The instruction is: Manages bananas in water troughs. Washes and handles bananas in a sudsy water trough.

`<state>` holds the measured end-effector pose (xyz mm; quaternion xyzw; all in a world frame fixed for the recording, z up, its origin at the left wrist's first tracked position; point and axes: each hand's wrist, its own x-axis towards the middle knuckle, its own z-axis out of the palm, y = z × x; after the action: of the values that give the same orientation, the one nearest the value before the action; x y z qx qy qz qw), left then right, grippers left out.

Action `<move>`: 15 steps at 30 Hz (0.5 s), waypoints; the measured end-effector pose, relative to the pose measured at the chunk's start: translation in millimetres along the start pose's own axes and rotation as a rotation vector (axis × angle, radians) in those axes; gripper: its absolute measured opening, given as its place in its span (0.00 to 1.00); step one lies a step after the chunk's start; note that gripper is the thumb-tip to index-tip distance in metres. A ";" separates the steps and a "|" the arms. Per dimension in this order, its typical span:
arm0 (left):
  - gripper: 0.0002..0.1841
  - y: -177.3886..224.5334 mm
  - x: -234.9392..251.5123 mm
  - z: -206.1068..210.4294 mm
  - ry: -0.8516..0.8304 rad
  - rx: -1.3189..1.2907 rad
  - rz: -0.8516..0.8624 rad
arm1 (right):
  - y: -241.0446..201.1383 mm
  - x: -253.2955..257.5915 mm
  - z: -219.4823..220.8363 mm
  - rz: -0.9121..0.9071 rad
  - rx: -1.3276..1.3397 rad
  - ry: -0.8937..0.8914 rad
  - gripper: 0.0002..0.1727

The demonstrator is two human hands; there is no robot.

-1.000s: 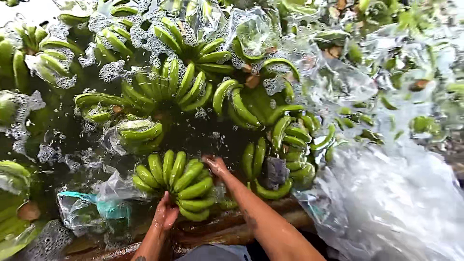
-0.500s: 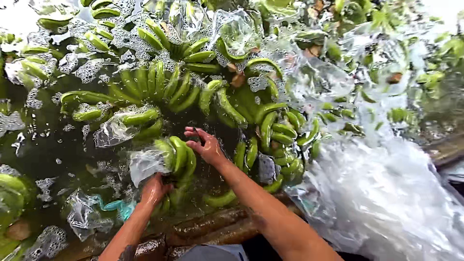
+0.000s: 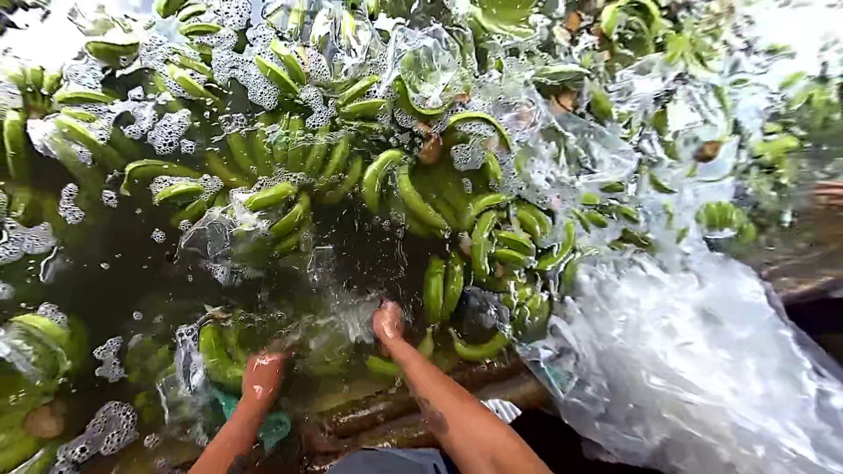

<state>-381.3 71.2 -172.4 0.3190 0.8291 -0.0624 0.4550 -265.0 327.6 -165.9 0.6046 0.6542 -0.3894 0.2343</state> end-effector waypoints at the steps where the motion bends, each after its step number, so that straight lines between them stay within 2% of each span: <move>1: 0.19 -3.5 -1.3 2.3 0.042 -0.001 0.004 | -6.8 2.1 -16.0 -0.009 0.164 0.090 0.22; 3: 0.19 -17.4 -5.3 12.9 0.125 -0.024 0.015 | -20.6 1.2 -62.7 -0.056 0.579 0.270 0.17; 5: 0.21 -31.4 -12.1 13.6 0.163 -0.055 0.033 | -32.3 -9.5 -135.2 -0.147 0.962 0.376 0.13; 8: 0.24 -41.8 -20.2 8.1 0.138 -0.058 0.008 | -20.1 -45.7 -252.9 -0.424 1.131 0.491 0.05; 11: 0.22 -41.3 -24.4 10.5 0.202 -0.080 -0.036 | 44.6 -89.0 -338.1 -0.639 1.140 0.664 0.10; 13: 0.22 -37.1 -24.5 13.1 0.232 -0.104 -0.070 | 101.3 -118.0 -368.1 -0.624 1.134 0.842 0.08; 15: 0.21 -32.8 -24.6 14.4 0.232 -0.113 -0.090 | 173.8 -135.4 -374.9 -0.516 1.198 1.040 0.05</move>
<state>-380.8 28.0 -167.3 0.2603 0.8918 0.0014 0.3701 -12.7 536.5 120.1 0.5608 0.4790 -0.3842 -0.5553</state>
